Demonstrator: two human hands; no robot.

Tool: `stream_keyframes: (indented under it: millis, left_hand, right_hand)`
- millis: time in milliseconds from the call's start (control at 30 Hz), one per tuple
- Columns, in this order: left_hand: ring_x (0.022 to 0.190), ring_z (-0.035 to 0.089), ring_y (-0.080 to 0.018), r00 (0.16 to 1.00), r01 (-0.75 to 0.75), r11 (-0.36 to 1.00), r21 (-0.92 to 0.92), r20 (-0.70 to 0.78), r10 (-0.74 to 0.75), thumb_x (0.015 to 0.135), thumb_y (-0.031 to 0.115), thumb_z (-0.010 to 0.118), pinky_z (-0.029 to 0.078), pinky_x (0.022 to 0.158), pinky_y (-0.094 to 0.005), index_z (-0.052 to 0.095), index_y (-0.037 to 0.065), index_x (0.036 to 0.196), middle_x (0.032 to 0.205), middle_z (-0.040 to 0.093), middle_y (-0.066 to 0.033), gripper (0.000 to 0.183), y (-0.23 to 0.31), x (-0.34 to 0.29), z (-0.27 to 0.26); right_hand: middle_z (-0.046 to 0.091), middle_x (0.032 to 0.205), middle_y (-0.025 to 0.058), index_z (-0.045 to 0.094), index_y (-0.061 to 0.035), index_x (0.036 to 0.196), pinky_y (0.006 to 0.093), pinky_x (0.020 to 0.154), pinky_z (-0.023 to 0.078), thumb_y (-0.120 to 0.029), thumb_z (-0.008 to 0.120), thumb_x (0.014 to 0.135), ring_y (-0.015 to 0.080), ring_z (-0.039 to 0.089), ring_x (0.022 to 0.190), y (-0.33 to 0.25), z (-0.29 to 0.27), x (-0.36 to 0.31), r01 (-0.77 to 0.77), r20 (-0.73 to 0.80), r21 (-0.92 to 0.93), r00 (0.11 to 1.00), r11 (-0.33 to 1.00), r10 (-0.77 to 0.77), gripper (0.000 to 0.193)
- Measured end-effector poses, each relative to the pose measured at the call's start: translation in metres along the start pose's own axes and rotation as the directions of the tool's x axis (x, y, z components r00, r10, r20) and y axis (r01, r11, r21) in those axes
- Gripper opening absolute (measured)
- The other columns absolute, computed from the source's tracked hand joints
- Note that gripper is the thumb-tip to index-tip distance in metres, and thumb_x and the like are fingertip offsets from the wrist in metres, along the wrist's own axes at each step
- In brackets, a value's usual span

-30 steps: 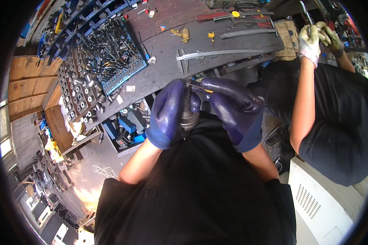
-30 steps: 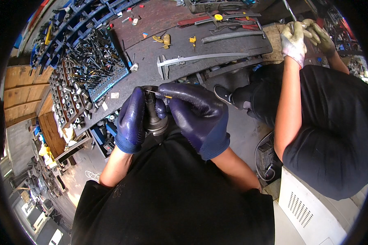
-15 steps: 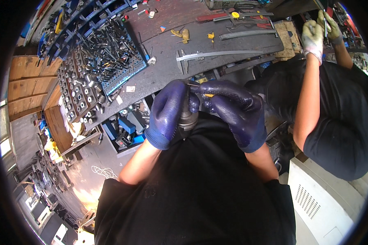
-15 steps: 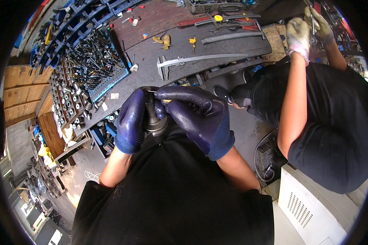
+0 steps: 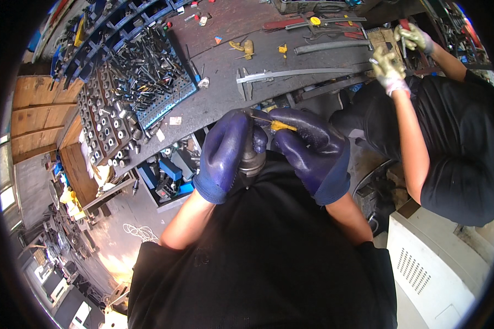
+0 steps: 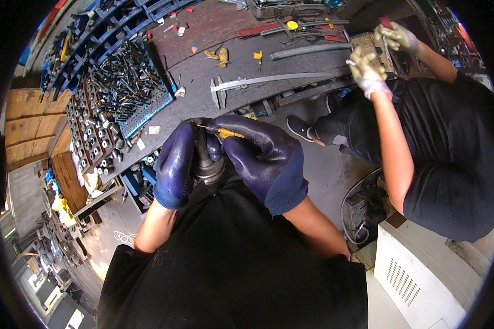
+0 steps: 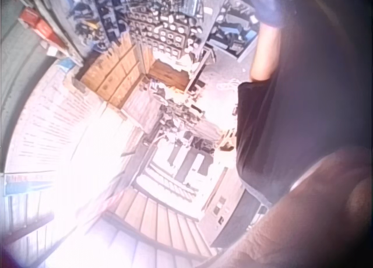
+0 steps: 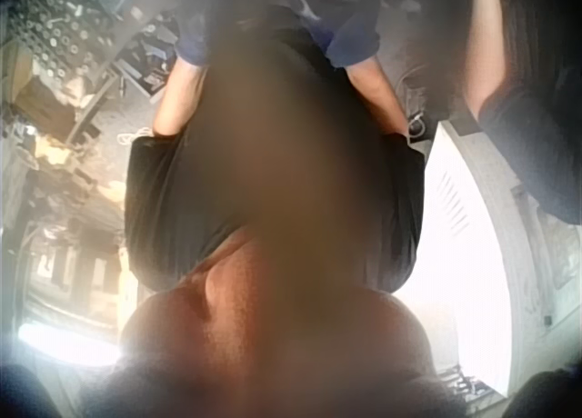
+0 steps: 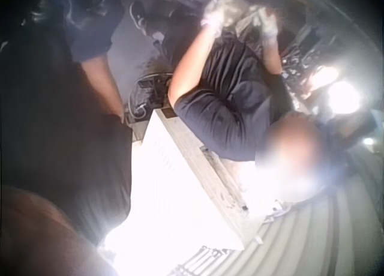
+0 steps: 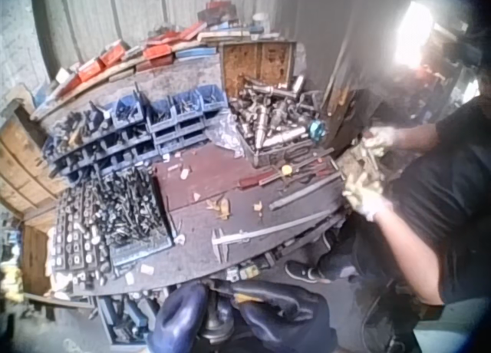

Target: The person uses a caliper to measure various metal components at a workbench and then organizes them into a storage rack.

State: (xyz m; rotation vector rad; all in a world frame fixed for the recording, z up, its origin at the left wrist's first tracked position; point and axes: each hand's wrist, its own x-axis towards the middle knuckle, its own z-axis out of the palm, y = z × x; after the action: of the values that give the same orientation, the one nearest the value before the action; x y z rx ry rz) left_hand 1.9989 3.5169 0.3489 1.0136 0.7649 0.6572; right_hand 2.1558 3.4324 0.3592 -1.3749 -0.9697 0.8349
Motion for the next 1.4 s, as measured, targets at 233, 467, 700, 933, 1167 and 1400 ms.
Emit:
stream_keyframes:
  millis: [233,467,700,933,1167,1400]
  left_hand:
    - [0.079,0.055,-0.0106,0.999,-0.016,1.000,0.009,-0.040,0.016,0.111,0.026,0.046,0.045,0.075,-0.0255,0.063,-0.002,0.106,0.087,0.061,-0.0040,0.033,0.003,-0.002,0.005]
    - [0.078,0.054,-0.0094,1.000,-0.005,1.000,-0.016,0.026,0.006,0.111,0.026,0.046,0.044,0.073,-0.0248,0.063,-0.001,0.107,0.086,0.061,-0.0032,0.032,-0.002,-0.003,-0.003]
    - [0.080,0.056,-0.0093,1.000,-0.022,1.000,0.007,0.014,0.022,0.111,0.025,0.046,0.045,0.074,-0.0243,0.063,-0.001,0.110,0.088,0.063,-0.0035,0.031,0.001,-0.004,0.000]
    - [0.080,0.057,-0.0084,1.000,-0.018,0.998,0.064,-0.003,0.019,0.110,0.023,0.048,0.045,0.074,-0.0240,0.064,-0.002,0.115,0.089,0.064,-0.0027,0.030,-0.005,-0.002,-0.003]
    - [0.078,0.057,-0.0074,1.000,-0.013,0.991,0.133,-0.015,0.015,0.107,0.019,0.052,0.046,0.070,-0.0247,0.066,-0.001,0.113,0.090,0.065,-0.0026,0.025,-0.001,-0.004,0.000]
    - [0.080,0.058,-0.0080,1.000,-0.026,0.985,0.171,-0.006,0.028,0.107,0.018,0.051,0.046,0.073,-0.0255,0.065,-0.001,0.117,0.090,0.065,-0.0032,0.025,-0.006,-0.003,-0.003]
  right_hand:
    - [0.076,0.117,0.0129,0.072,0.0011,0.122,0.0323,0.090,0.058,0.005,0.071,0.091,0.0178,0.072,0.104,0.001,-0.002,0.001,0.127,0.020,-0.031,0.992,0.991,-0.126,0.031]
    - [0.075,0.118,0.0117,0.072,0.0012,0.124,0.0305,0.090,0.057,0.003,0.069,0.094,0.0151,0.070,0.105,-0.009,-0.002,0.001,-0.091,0.053,0.138,0.995,0.986,0.085,0.030]
    - [0.076,0.116,0.0124,0.072,0.0012,0.124,0.0303,0.091,0.056,0.005,0.065,0.094,0.0146,0.070,0.104,-0.009,0.000,0.001,-0.012,0.069,0.096,0.998,0.995,0.006,0.031]
    - [0.075,0.118,0.0120,0.072,0.0015,0.123,0.0294,0.092,0.055,0.003,0.063,0.095,0.0143,0.070,0.104,-0.009,0.000,0.003,-0.144,0.027,0.191,0.990,0.971,0.141,0.030]
    - [0.074,0.121,0.0112,0.070,0.0004,0.128,0.0293,0.091,0.056,0.005,0.062,0.095,0.0143,0.069,0.105,-0.008,-0.005,0.003,-0.122,0.071,0.090,0.991,0.988,0.116,0.034]
    - [0.074,0.117,0.0135,0.070,-0.0005,0.128,0.0312,0.088,0.056,0.007,0.061,0.093,0.0164,0.070,0.100,-0.003,-0.006,0.003,0.079,0.097,-0.005,0.992,0.997,-0.078,0.037]
